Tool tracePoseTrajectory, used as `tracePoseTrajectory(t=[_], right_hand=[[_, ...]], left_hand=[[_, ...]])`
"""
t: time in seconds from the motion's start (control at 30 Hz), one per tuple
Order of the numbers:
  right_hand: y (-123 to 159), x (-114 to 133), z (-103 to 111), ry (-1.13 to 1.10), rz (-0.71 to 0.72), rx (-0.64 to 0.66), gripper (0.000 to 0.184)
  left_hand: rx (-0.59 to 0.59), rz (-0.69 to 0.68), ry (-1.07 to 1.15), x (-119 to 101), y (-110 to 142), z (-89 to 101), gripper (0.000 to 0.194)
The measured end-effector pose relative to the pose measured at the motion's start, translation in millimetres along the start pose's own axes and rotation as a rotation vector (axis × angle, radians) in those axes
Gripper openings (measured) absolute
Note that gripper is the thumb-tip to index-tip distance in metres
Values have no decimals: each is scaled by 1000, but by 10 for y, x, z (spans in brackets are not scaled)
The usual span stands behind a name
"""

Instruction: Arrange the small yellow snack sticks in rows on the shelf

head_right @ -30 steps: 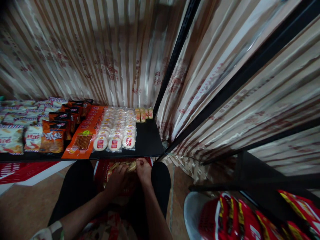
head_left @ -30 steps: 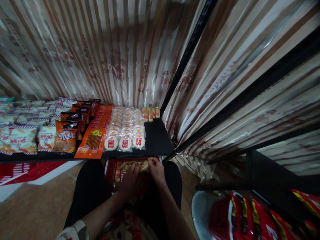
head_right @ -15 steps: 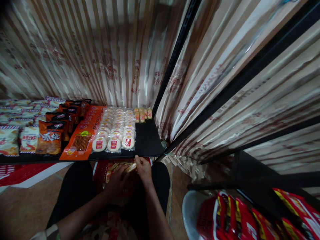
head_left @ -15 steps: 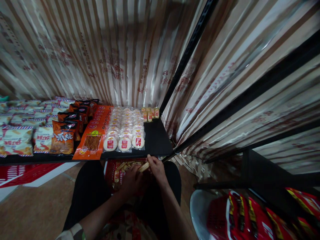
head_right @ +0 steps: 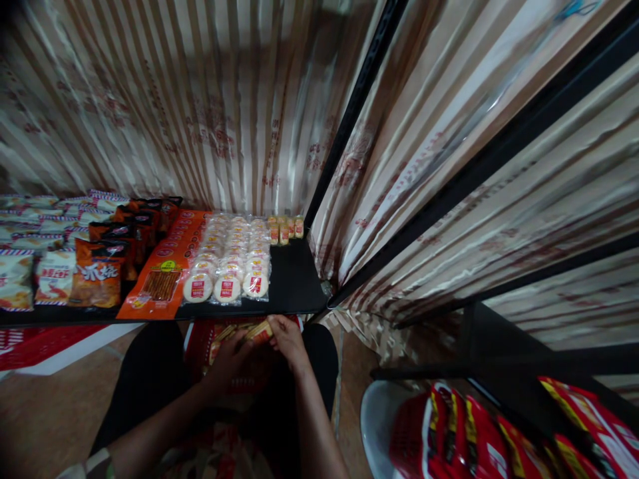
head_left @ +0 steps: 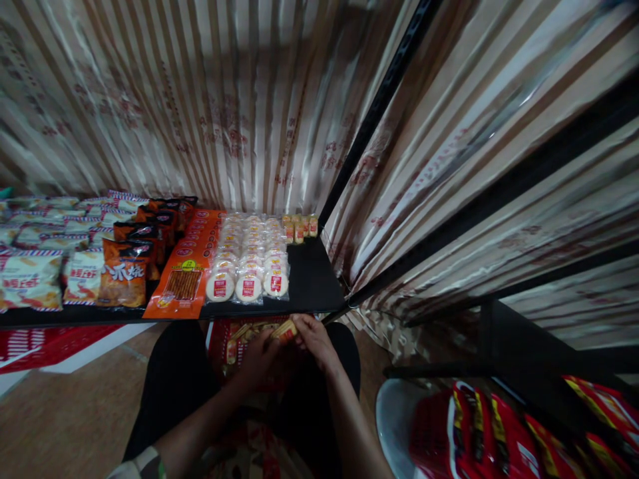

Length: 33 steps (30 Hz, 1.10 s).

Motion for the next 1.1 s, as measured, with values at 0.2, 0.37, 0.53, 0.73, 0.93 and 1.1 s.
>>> tracePoseTrajectory(t=[0.2,0.37,0.53,0.73,0.93,1.1], right_hand=[[-4,-35,15,21,3,9,42],[-6,-69,28,43,29,0,41],[-7,-105,39,63,28,-11,39],[-2,-157,51,68,15,0,42],[1,-183,49,65,-17,5,44],[20,-187,23,29,-13,14,44]], left_hand=[[-11,-4,89,-57,-34,63,33],[-67,50,41,-68,-55,126,33],[-91,48,91,-15,-98,139,35],[-73,57,252,67,-167,104,35],[-89,97,423,139,-234,48,38],[-85,105,512,44,-245,56,43]])
Point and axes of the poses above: each hand's wrist, its own y-axis away from the middle knuckle, its own z-axis out of the back of the hand, x = y × z, the point moved 3 cm from there along -y, towards the middle knuckle, and after that the axes turned 4 degrees about y, right-handed, at the moved point
